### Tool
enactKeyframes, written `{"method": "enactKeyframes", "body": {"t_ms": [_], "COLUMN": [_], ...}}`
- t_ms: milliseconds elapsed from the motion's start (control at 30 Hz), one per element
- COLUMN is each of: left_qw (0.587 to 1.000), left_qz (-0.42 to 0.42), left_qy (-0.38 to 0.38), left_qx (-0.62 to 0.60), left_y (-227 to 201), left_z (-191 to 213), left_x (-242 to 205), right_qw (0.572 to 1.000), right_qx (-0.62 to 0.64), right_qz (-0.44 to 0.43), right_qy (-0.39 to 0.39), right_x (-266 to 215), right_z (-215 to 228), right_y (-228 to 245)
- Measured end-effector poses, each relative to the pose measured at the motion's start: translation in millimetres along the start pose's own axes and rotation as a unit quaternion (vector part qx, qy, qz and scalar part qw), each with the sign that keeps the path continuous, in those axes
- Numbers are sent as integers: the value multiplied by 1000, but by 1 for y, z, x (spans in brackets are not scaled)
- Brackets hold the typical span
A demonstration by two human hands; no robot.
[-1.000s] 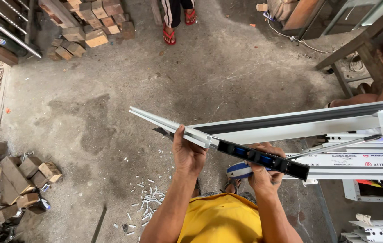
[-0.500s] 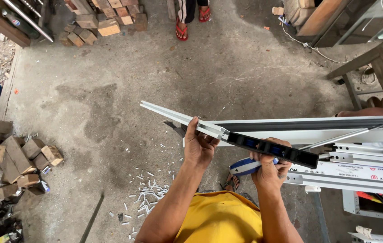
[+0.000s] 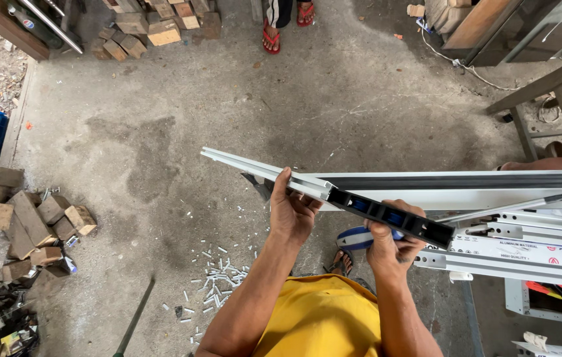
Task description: The person assembles aluminum window profiles by inserting black rubber seals and metal corner brackets into the profile channels. They use a screwdriver to secure the brackets and a marker to label the profile. The work is performed on a metal rack in a workshop environment.
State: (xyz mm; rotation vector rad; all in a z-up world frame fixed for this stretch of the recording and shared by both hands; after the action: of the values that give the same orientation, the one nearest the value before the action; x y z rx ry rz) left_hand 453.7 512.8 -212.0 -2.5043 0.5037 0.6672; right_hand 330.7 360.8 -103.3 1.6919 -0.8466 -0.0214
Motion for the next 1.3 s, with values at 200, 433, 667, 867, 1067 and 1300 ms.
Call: {"method": "enactKeyframes", "body": {"t_ms": [200,433,667,867,1067,1300], "left_qw": [997,996,993,920,951,945], "left_qz": [-56,-42,-74,-84,-87,-83], "left_qy": [44,64,92,318,257,283], "left_qx": [7,-42,-28,-212,-146,-142], "left_y": [-17,-22,-40,-78,-95,-109], "left_z": [0,-11,1,-19,-25,-22], "left_x": [-2,-17,0,-2,-4,7], "right_qw": [996,995,979,986,958,935], "right_qx": [-87,-85,-149,0,5,0], "right_qz": [25,20,-88,-122,-216,-287], "right_qy": [6,57,110,110,190,210], "right_x": [-11,-22,-16,-31,-47,-56], "right_z": [-4,-34,-28,-21,-46,-67], "right_y": [-8,-10,-18,-12,-27,-27]}}
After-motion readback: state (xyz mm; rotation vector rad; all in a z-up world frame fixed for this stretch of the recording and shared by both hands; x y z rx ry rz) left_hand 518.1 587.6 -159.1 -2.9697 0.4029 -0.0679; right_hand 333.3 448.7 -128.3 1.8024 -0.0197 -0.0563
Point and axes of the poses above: each hand's wrist, its own x-axis towards the middle knuckle, its own z-axis out of the back of the hand, y = z × x, the point moved 8 cm from there along x, towards the middle knuckle, and after that the axes turned 7 degrees about -z, right-handed, at the moved point
